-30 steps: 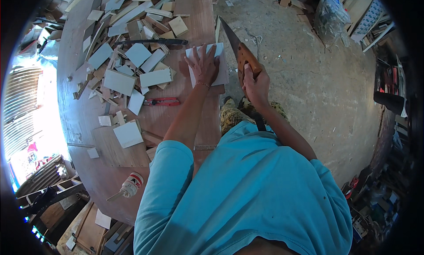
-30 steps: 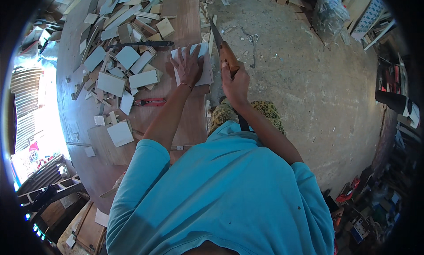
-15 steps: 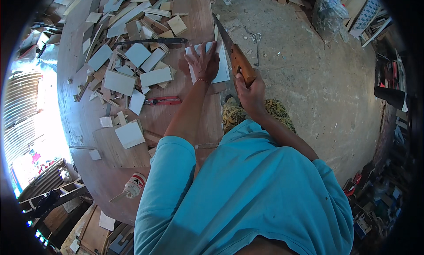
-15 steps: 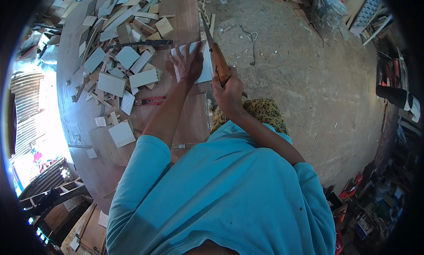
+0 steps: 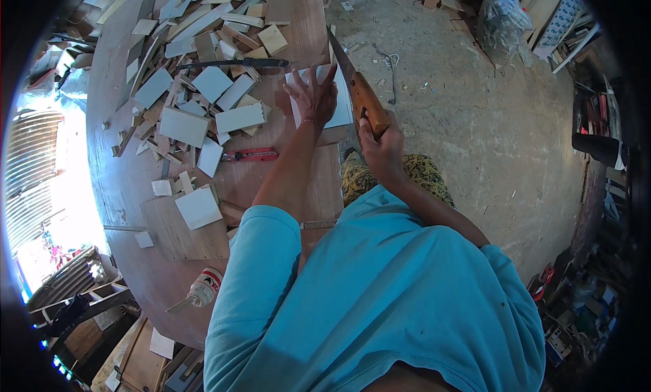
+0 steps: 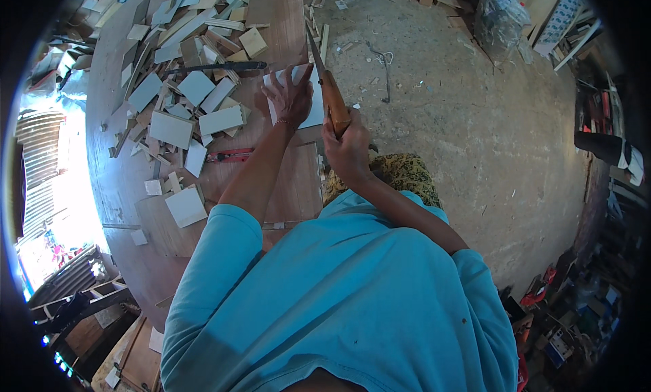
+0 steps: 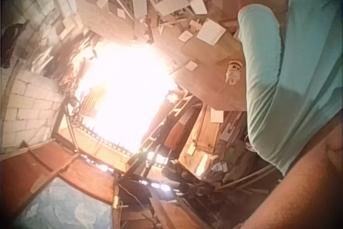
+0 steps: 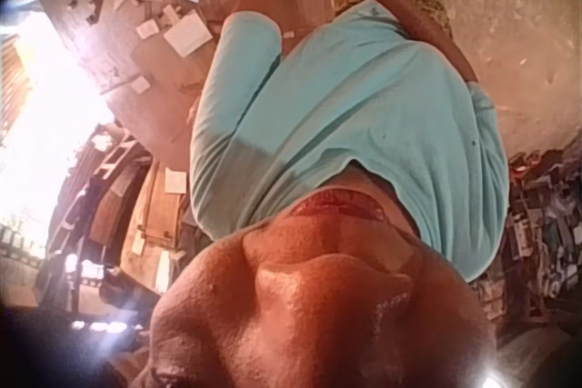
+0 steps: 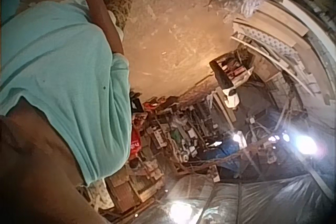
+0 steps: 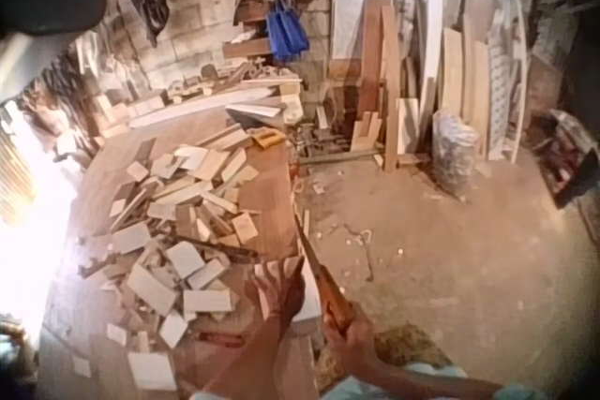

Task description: Hand sawing small pieces of wood on a workbench.

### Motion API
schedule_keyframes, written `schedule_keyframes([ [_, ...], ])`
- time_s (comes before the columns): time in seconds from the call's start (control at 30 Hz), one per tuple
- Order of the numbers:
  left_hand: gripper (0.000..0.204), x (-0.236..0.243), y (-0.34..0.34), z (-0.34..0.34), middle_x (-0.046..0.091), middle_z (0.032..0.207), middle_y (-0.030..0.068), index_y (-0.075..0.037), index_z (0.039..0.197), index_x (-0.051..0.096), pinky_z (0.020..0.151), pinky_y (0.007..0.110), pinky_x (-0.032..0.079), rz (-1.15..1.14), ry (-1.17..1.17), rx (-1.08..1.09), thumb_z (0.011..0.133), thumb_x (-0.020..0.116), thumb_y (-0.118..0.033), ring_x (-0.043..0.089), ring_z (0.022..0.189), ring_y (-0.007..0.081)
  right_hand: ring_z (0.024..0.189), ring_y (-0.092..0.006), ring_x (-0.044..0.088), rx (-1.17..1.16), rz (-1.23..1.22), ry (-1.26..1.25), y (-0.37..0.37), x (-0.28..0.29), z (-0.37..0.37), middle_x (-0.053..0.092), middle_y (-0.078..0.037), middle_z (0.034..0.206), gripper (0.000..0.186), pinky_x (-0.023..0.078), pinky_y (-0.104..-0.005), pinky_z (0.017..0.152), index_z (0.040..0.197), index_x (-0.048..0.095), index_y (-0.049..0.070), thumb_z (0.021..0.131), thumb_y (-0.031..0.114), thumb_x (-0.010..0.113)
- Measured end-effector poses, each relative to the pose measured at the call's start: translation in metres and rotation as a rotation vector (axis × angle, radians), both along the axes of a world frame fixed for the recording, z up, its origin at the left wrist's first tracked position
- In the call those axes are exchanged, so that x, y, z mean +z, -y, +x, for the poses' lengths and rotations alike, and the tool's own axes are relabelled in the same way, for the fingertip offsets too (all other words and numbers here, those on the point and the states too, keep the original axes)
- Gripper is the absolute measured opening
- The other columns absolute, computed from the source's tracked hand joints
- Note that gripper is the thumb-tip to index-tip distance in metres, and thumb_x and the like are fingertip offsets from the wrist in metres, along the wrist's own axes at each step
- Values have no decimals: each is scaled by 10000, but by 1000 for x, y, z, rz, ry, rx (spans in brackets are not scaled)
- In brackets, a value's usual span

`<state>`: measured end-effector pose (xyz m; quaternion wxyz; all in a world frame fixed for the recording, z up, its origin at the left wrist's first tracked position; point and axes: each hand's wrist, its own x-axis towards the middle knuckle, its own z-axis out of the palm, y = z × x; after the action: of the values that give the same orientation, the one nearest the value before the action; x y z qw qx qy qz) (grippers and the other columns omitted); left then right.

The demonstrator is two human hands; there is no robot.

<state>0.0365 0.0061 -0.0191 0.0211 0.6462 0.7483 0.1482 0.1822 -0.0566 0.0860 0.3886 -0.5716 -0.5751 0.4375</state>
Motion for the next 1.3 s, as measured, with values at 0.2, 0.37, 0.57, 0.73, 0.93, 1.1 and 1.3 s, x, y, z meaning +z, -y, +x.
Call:
schedule_keyframes([
  [0.2,431,-2,-1,-2,278,1313,86,-384,1266,387,944,693,73,23,-16,-17,848,463,-315,160,1234,461,493,-284,567,0,42,22,1,2,-5,524,-147,583,239,415,-358,451,895,465,-38,795,126,607],
  [0.37,430,0,-2,-2,278,1309,84,-381,1259,402,938,703,66,-10,-33,-21,839,467,-318,160,1229,467,528,-333,572,30,85,103,3,11,-5,537,-180,618,246,427,-375,476,913,467,-38,800,135,600],
  [0.57,440,1,0,-5,275,1313,83,-371,1274,381,935,710,65,8,-26,-31,844,457,-319,161,1230,466,542,-337,577,31,132,139,3,12,-7,535,-180,622,252,430,-378,481,928,472,-40,800,136,600],
  [0.73,470,8,1,-2,279,1320,78,-336,1305,337,952,691,72,-41,-7,-28,849,448,-322,168,1239,447,510,-289,565,25,78,110,3,4,-2,539,-158,620,231,426,-361,466,907,483,-32,802,135,603],
  [0.93,504,2,-1,-5,293,1320,62,-254,1325,324,961,675,76,-30,15,-14,840,434,-333,182,1250,423,455,-92,497,19,-229,-286,1,13,-5,519,-39,606,156,379,-242,407,880,488,-1,825,110,583],
  [1.1,506,2,-3,-5,292,1327,58,-239,1321,341,951,688,63,-28,79,-17,832,432,-334,175,1253,435,431,-65,469,-16,-224,-283,-6,15,-1,499,-17,590,143,360,-230,382,885,482,-2,828,93,573],
  [1.3,500,5,-3,-4,314,1327,36,-264,1313,344,961,667,98,-69,8,-1,831,456,-341,121,1260,448,440,-69,470,-47,-201,-237,-7,16,0,493,-16,590,142,360,-243,388,898,492,-13,830,86,568],
])
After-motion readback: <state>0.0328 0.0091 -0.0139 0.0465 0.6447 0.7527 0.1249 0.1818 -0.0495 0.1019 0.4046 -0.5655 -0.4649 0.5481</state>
